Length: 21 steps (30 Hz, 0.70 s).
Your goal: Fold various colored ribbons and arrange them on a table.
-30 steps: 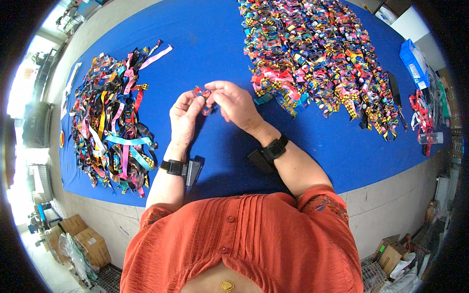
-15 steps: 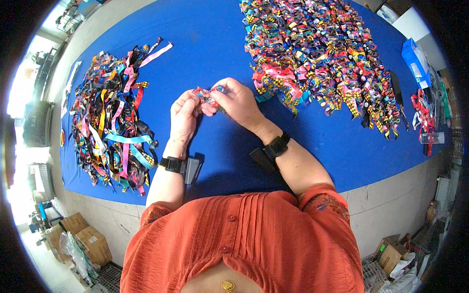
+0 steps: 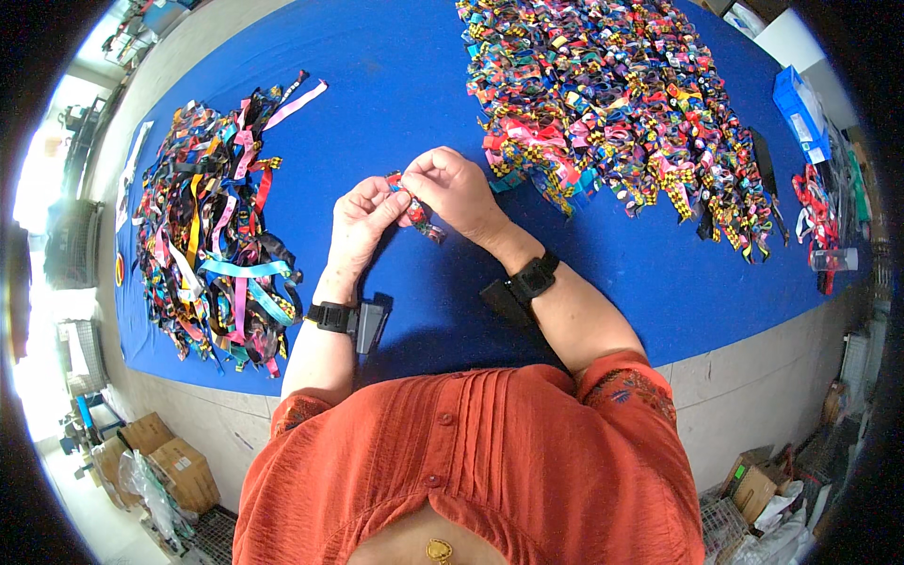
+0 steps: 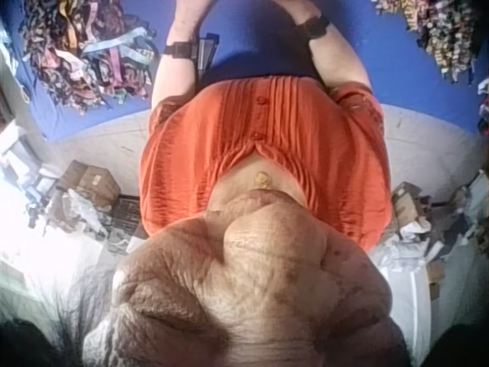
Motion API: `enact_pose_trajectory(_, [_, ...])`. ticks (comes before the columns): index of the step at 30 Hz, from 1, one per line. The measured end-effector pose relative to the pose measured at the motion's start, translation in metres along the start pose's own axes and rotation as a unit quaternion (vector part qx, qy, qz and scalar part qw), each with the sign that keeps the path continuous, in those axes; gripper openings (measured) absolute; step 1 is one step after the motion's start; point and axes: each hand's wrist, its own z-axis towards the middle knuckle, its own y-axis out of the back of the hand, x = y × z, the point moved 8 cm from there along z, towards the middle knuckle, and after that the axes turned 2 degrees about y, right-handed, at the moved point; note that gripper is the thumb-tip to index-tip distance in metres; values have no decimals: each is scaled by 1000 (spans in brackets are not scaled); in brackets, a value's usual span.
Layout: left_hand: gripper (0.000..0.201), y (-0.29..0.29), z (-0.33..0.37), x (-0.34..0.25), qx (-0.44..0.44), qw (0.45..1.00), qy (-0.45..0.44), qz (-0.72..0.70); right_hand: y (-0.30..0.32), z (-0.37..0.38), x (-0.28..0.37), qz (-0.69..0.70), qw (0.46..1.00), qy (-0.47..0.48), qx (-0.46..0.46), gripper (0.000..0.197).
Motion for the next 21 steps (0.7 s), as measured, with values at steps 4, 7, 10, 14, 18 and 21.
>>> enact_pose_trajectory(4, [10, -2, -1, 0, 2, 1000, 6, 4, -1, -1, 0, 10, 1000, -11, 11, 5])
enact_pose_trajectory(7, [10, -1, 0, 1, 4, 1000, -2, 28, 0, -1, -2, 2, 1000, -10, 10, 5])
enact_pose_trajectory(10, [9, -3, 1, 2, -1, 1000, 2, 4, 1, -1, -4, -5, 1000, -11, 5, 5])
enact_pose_trajectory(14, [11, -2, 1, 3, 8, 1000, -1, 17, 3, 0, -6, -37, 999, -4, 6, 6])
enact_pose_trajectory(18, [11, 0, 2, 4, 10, 999, 5, 39, 2, 0, -7, -22, 1000, 2, -2, 7])
enact_pose_trajectory(21, [10, -3, 2, 5, 14, 999, 16, 40, 2, -1, -6, -47, 999, 16, 3, 4])
